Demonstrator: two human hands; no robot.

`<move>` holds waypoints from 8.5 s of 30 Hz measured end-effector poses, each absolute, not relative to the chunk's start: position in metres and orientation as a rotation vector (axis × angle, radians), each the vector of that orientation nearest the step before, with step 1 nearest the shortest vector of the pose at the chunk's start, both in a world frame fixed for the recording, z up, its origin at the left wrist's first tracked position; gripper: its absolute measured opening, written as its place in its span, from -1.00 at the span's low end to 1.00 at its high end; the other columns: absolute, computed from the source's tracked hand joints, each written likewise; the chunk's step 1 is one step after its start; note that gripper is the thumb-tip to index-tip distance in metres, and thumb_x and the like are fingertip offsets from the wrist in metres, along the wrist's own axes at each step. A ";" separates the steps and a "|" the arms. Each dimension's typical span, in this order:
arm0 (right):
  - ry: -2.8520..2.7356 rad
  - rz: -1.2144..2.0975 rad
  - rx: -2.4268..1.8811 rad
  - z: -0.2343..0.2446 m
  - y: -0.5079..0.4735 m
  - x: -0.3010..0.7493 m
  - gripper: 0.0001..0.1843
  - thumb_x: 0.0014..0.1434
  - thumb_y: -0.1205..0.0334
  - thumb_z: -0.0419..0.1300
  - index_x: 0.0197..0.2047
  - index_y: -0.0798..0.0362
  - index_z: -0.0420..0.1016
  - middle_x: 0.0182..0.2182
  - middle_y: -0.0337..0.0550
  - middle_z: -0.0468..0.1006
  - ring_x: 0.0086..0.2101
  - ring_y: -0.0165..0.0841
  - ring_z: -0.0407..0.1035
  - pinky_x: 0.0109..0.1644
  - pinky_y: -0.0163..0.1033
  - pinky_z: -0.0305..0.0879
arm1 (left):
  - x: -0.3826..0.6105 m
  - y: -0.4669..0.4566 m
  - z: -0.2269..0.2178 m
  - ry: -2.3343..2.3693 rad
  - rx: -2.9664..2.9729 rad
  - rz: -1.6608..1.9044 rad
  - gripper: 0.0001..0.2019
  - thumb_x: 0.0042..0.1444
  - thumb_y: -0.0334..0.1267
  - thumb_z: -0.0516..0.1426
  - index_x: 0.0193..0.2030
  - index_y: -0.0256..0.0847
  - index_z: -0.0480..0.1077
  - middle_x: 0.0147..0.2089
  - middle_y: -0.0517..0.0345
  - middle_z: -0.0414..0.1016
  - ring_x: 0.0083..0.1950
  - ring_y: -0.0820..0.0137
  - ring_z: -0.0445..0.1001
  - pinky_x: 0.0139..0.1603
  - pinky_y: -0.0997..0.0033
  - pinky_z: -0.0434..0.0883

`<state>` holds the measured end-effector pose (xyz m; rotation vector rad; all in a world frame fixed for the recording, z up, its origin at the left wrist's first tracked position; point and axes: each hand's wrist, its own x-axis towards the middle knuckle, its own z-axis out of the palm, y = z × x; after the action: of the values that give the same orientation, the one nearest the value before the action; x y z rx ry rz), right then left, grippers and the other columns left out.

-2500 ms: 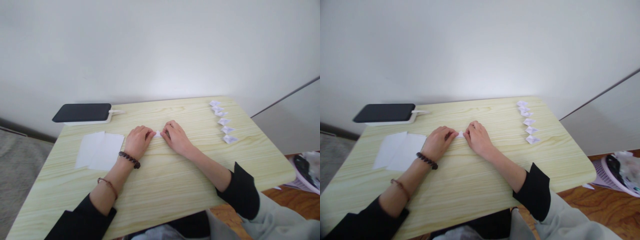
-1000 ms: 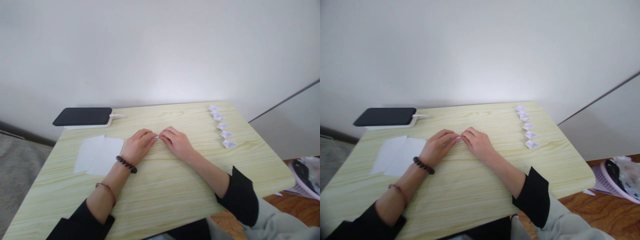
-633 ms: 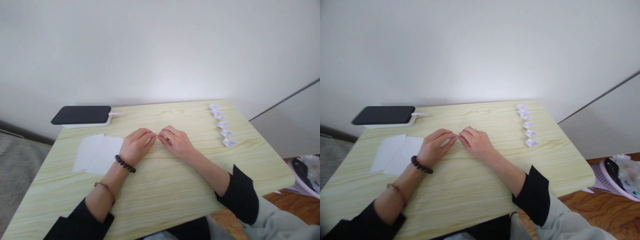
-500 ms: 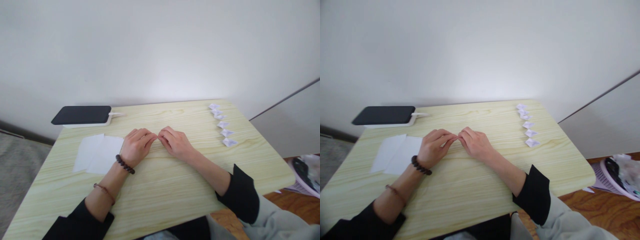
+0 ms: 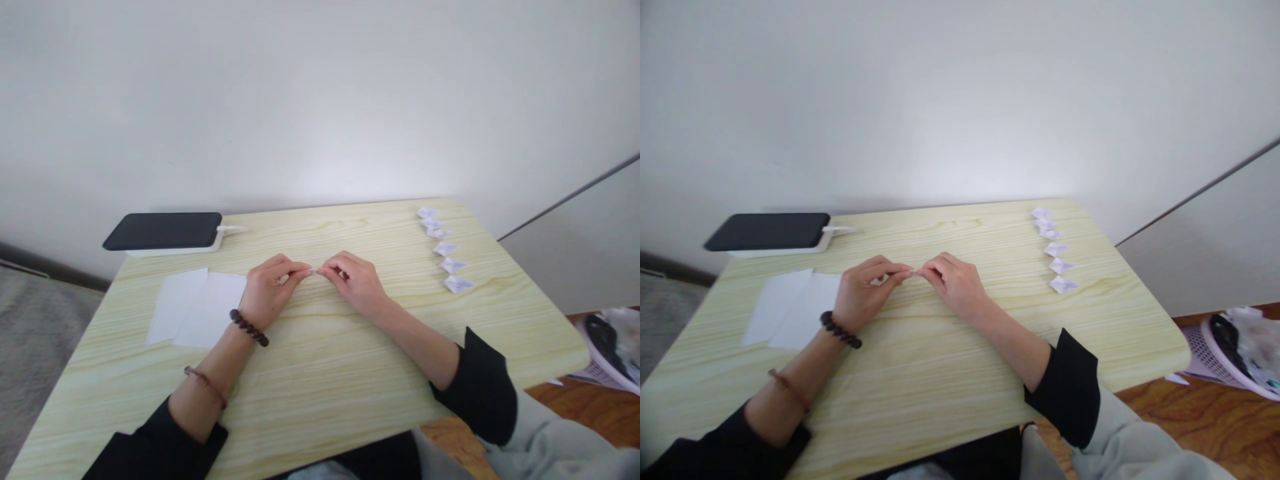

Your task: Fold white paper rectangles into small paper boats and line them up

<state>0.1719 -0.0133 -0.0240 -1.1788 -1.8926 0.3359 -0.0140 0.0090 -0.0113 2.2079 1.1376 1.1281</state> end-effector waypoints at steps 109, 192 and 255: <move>-2.157 0.078 -1.187 -0.024 -0.016 0.174 -0.71 0.26 0.18 0.06 -0.45 0.06 0.44 -0.49 -0.25 0.47 -0.52 -0.52 0.27 -0.47 -0.37 0.03 | -0.008 0.005 -0.010 1.180 1.520 0.926 -0.61 0.03 0.06 0.18 -0.21 -0.26 0.47 -0.32 0.06 0.60 -0.35 0.35 0.56 -0.27 0.37 0.52; -1.847 0.605 -1.202 -0.025 -0.017 0.169 -0.80 0.13 0.22 0.19 -0.15 0.03 0.38 -0.43 -0.28 0.53 -0.59 -0.54 0.32 -0.48 -0.42 0.24 | -0.002 -0.004 -0.003 1.235 1.675 0.847 -0.65 0.03 -0.10 0.18 -0.07 -0.21 0.53 -0.13 0.12 0.61 -0.14 0.25 0.58 -0.09 0.32 0.52; -1.571 0.870 -1.127 -0.027 -0.013 0.165 -0.86 0.15 0.18 0.19 -0.36 0.07 0.41 -0.46 -0.22 0.50 -0.43 -0.45 0.42 -0.31 -0.33 0.36 | -0.002 0.000 -0.010 1.279 1.618 0.930 -0.66 -0.04 0.01 0.23 -0.30 -0.27 0.49 -0.33 0.07 0.59 -0.29 0.33 0.54 -0.24 0.38 0.46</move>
<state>0.1648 -0.0131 -0.0273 -1.1271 -1.5711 0.8703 -0.0025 0.0002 -0.0098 1.6183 1.2790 0.9304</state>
